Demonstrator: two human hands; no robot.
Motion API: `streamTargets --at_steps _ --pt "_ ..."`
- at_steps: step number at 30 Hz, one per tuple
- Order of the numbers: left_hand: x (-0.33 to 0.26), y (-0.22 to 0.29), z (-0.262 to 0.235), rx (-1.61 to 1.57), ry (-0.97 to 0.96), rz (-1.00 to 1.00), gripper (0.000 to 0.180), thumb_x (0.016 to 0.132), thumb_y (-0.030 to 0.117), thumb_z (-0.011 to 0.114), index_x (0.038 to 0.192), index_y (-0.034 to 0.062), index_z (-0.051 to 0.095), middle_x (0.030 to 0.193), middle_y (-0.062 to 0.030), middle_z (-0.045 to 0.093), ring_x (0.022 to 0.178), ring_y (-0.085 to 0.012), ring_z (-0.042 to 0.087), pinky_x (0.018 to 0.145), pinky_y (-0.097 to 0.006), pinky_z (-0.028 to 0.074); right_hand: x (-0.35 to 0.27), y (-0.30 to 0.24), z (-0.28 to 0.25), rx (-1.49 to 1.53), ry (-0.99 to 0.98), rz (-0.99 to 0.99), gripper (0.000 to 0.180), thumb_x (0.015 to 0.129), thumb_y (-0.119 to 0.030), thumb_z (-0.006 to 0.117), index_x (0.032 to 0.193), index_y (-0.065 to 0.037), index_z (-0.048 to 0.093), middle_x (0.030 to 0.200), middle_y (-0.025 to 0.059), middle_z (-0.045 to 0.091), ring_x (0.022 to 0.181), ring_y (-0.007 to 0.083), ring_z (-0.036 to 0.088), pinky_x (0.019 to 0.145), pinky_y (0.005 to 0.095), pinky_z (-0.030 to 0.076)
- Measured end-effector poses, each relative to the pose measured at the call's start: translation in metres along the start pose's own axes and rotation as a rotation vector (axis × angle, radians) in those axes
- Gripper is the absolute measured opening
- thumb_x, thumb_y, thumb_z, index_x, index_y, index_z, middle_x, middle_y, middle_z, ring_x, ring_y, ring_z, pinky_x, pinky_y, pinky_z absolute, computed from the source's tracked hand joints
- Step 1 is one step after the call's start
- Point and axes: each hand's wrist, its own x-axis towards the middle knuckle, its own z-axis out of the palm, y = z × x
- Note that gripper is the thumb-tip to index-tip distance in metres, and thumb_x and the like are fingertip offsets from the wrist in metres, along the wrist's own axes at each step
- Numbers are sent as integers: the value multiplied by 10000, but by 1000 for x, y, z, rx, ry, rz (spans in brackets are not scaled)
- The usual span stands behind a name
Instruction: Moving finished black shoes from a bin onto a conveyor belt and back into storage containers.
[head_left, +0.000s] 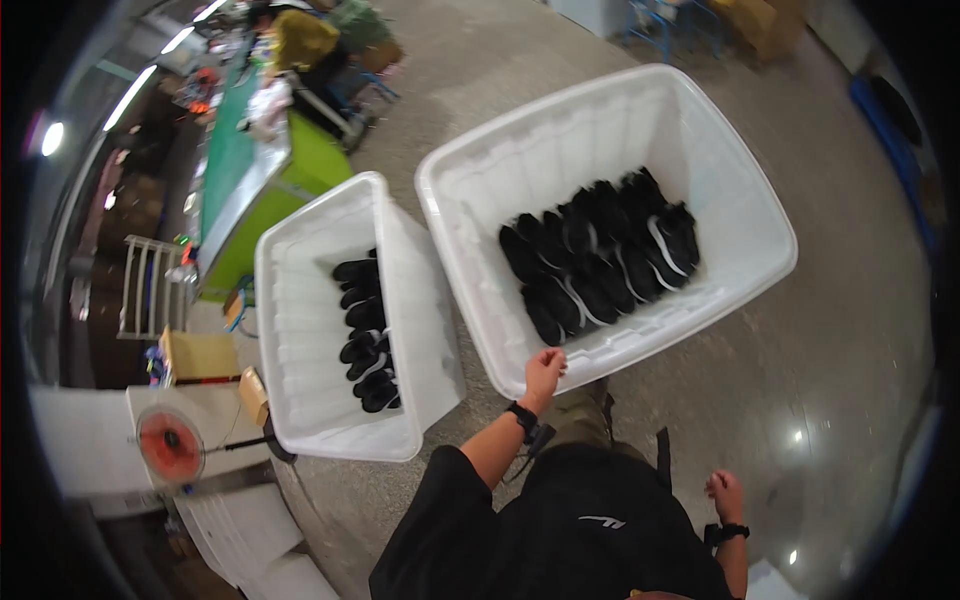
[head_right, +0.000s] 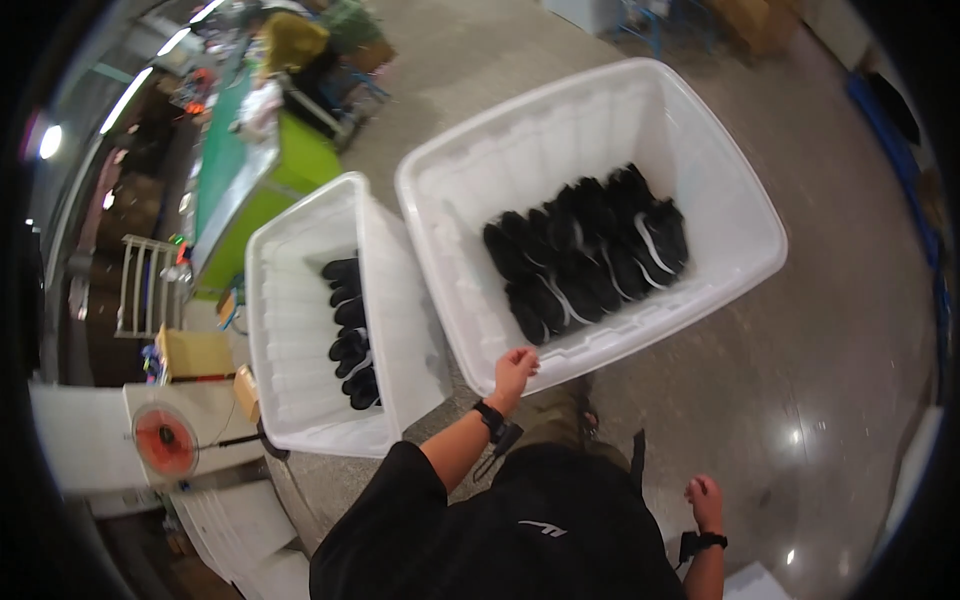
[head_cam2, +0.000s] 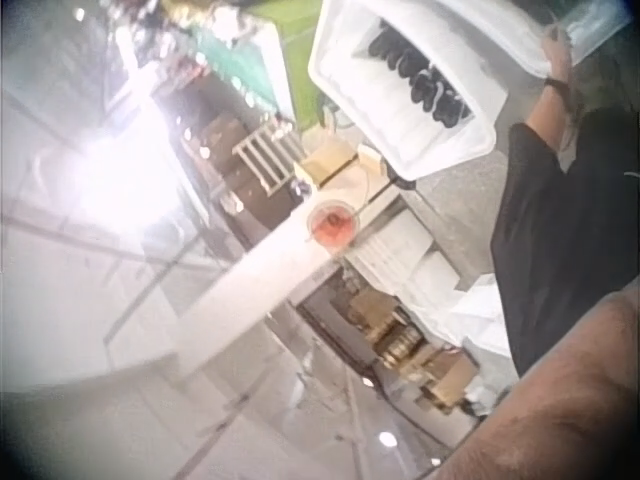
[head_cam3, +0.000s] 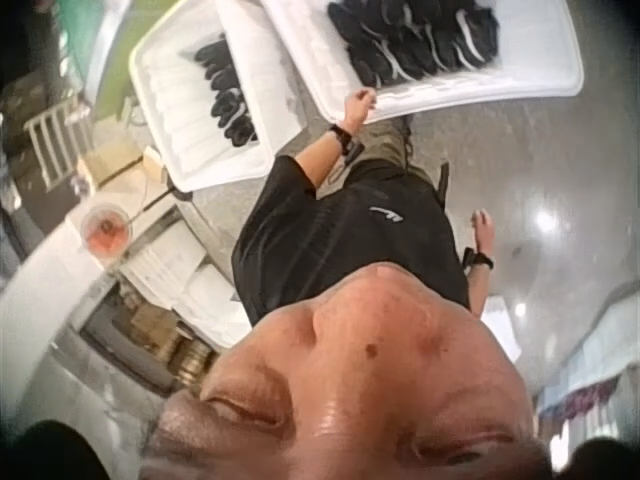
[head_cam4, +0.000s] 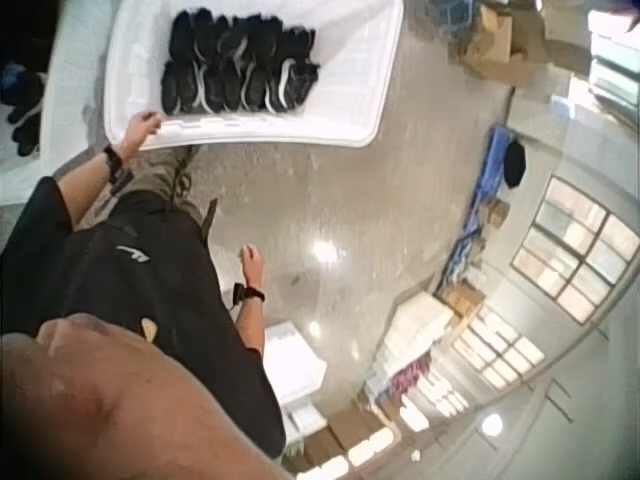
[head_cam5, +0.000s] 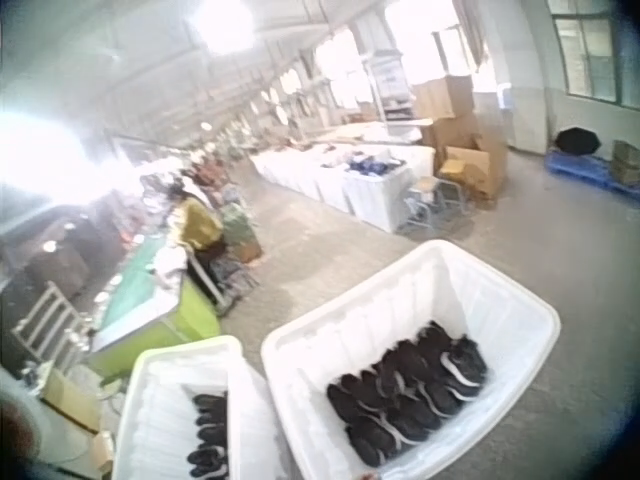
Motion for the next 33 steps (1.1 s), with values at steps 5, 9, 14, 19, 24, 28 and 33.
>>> streamTargets --at_steps 5,9,14,19,24,28,33 --pt "-112 -36 -91 -10 -38 -19 167 952 196 630 938 36 676 736 2 614 627 -78 540 562 -235 429 8 70 26 -174 -149 49 232 954 -204 577 981 19 637 821 88 669 704 173 654 635 321 523" --pt "-215 -85 -177 -20 73 -236 184 941 210 634 901 35 678 725 1 614 607 -85 551 566 -239 454 19 72 51 -190 -268 37 223 947 -198 598 941 20 645 784 93 667 690 188 670 617 337 533" --pt "-333 -163 -294 -117 425 -363 169 928 185 644 934 18 664 744 -13 618 612 -108 581 537 -257 482 44 51 98 -223 -257 49 200 941 -185 600 912 10 639 742 102 657 628 190 651 556 329 526" --pt "-408 -229 -382 -319 607 -436 188 946 189 636 1001 9 642 782 -32 627 632 -125 594 558 -274 503 21 5 158 -246 -292 -2 190 941 -165 604 893 17 637 731 114 654 593 195 641 527 338 520" --pt "-484 -246 -440 -433 630 -392 214 966 224 624 1062 34 598 884 -64 632 752 -170 633 628 -318 537 2 -12 245 -541 -318 -107 236 927 -154 613 791 35 650 691 132 660 568 212 642 522 350 519" --pt "-533 -291 -527 -447 652 -373 199 949 216 632 1032 35 637 836 -61 661 705 -161 650 618 -310 548 -17 -16 363 -710 -401 -219 364 869 -304 657 783 48 691 697 155 677 636 277 682 614 402 536" --pt "-599 -344 -617 -490 911 -273 166 949 191 611 995 35 643 836 -65 667 672 -151 635 573 -282 516 -134 -78 563 -1051 -711 -780 407 861 -422 665 869 -20 727 770 154 712 771 313 698 727 403 534"
